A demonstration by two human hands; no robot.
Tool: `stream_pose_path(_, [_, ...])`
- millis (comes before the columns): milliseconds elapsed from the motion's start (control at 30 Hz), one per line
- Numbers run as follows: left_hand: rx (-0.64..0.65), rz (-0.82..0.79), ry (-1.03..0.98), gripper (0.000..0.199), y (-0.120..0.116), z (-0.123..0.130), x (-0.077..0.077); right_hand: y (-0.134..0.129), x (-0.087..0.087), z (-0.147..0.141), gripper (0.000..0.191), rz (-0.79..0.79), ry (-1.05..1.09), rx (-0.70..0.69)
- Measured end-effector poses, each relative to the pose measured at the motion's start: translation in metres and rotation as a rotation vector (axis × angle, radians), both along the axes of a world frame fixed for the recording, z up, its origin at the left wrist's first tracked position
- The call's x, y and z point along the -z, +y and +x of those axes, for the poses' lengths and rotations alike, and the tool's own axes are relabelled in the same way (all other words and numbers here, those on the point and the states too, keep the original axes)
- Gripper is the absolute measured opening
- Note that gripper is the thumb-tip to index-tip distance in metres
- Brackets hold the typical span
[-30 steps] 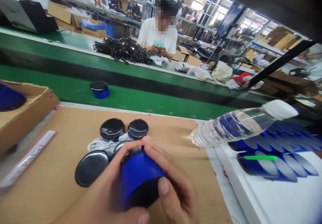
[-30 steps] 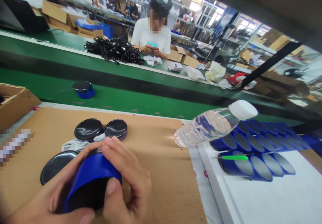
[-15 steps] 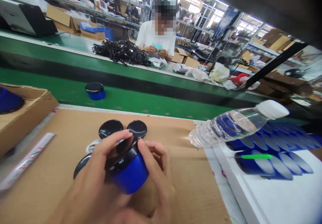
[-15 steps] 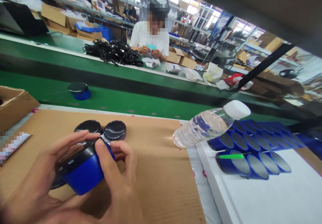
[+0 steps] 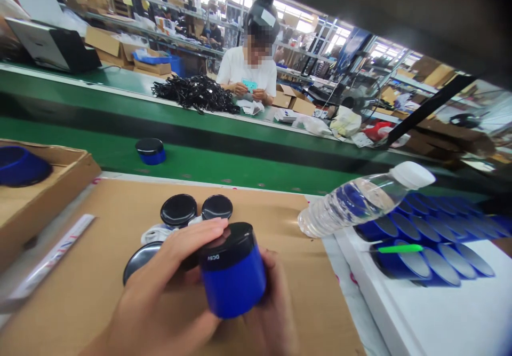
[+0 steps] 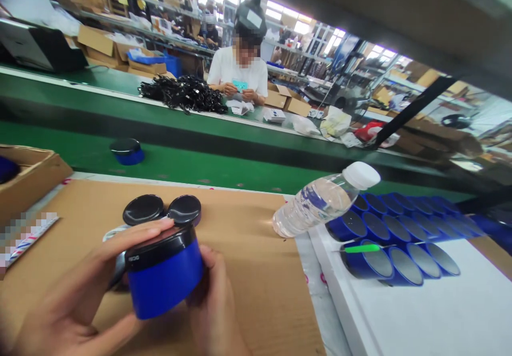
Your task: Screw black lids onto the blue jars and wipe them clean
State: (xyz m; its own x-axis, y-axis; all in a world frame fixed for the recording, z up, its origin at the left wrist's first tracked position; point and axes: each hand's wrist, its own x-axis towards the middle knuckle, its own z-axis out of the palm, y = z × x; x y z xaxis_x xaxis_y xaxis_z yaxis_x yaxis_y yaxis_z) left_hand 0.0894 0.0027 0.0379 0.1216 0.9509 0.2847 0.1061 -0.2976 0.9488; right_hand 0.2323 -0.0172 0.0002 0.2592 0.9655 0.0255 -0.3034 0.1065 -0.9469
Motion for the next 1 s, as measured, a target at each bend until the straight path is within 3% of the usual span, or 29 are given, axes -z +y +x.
stream_pose_path(133, [-0.005, 0.185, 0.051, 0.046, 0.003, -0.006, 0.002, 0.001, -0.002, 0.0, 0.039, -0.062, -0.003, -0.025])
stream_pose_path(200, [0.0, 0.15, 0.058, 0.045, 0.011, -0.01, -0.004, 0.001, -0.01, 0.003, 0.037, -0.063, -0.124, -0.01])
stream_pose_path(267, [0.006, 0.004, 0.084, 0.048, 0.028, -0.014, -0.015, 0.003, -0.018, 0.006, 0.035, -0.035, -0.35, 0.031])
stream_pose_path(367, [-0.007, -0.197, 0.191, 0.066, 0.075, -0.016, -0.03, 0.005, -0.019, 0.01, 0.034, 0.038, -0.716, 0.008])
stream_pose_path(433, [-0.03, -0.188, 0.28, 0.066, 0.115, -0.013, -0.031, 0.006, -0.014, 0.008, 0.044, 0.079, -0.86, -0.095])
stream_pose_path(533, [-0.099, -0.03, 0.492, 0.07, 0.169, -0.005, -0.02, 0.005, -0.007, 0.003, 0.071, 0.092, -1.028, -0.264])
stream_pose_path(667, [-0.086, 0.168, 0.687, 0.059, 0.216, 0.003, 0.007, 0.004, -0.002, -0.005, 0.076, 0.044, -1.088, -0.328])
stream_pose_path(833, [-0.023, 0.278, 0.761, 0.052, 0.238, 0.004, 0.025, 0.008, 0.018, -0.015, 0.087, 0.014, -1.002, -0.284])
stream_pose_path(1000, [0.094, 0.368, 0.743, 0.045, 0.222, 0.001, 0.008, 0.014, 0.039, -0.026, 0.085, 0.043, -1.008, -0.155])
